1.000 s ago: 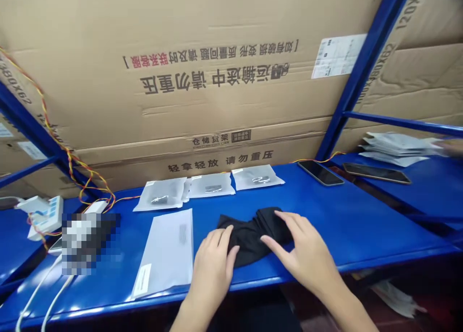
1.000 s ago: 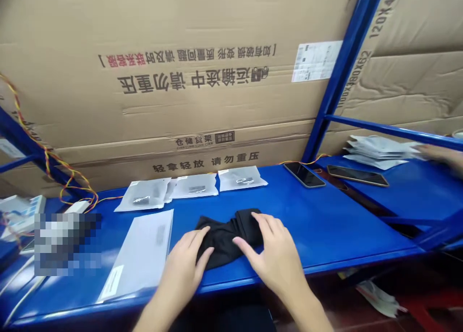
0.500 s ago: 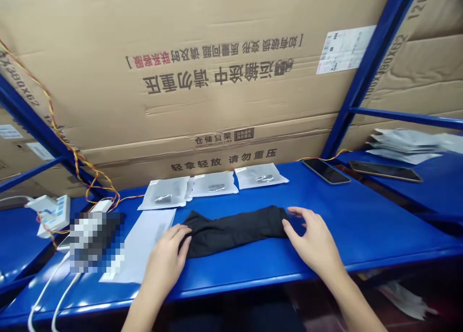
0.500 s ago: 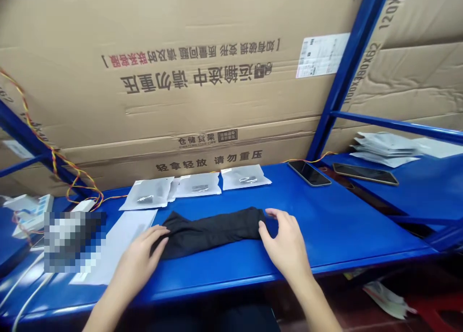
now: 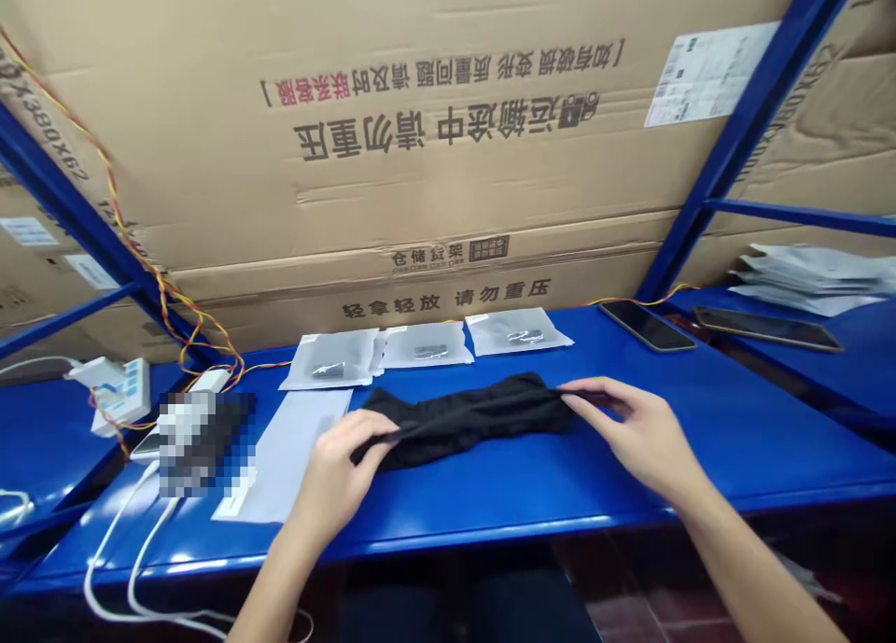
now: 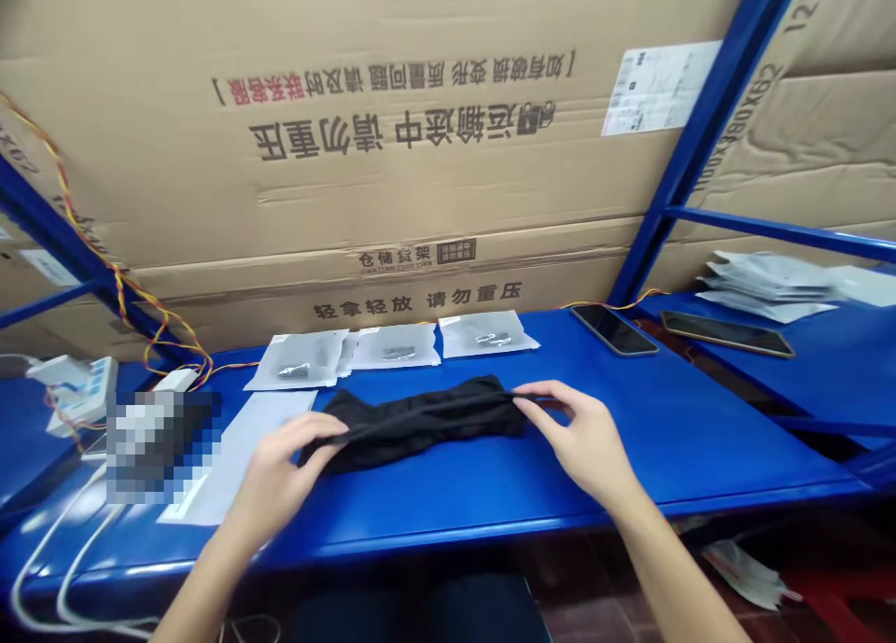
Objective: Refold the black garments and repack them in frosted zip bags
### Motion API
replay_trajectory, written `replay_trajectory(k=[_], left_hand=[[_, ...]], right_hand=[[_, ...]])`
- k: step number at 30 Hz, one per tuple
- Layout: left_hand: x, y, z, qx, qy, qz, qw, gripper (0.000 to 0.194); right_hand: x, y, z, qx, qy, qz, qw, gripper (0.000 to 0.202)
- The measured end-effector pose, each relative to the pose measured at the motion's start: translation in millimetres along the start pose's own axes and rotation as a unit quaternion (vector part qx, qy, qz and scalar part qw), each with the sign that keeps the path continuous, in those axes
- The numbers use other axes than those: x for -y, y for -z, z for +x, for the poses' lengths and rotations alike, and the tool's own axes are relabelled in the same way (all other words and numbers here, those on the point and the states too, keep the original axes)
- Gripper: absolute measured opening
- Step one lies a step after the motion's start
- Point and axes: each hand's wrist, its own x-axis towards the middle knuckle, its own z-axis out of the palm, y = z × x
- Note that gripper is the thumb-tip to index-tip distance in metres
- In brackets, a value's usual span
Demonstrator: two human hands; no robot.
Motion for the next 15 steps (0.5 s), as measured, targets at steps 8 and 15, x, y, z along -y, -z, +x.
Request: replay_trajectory(k=[8, 15], left_hand=[[-48.7, 14.1, -69.4, 0.078, -0.049, 0.059, 0.994, 0.031], [-44.1, -14.4, 1.5, 0.072, -0.032, 0.036, 0.996, 0.014]], right_hand=[[-7.1, 59.5, -73.3, 0.193, 0.091, -0.078, 0.974, 0.015], [15.4, 25.8, -25.0, 0.161, 0.196, -0.125, 0.959, 0.018]])
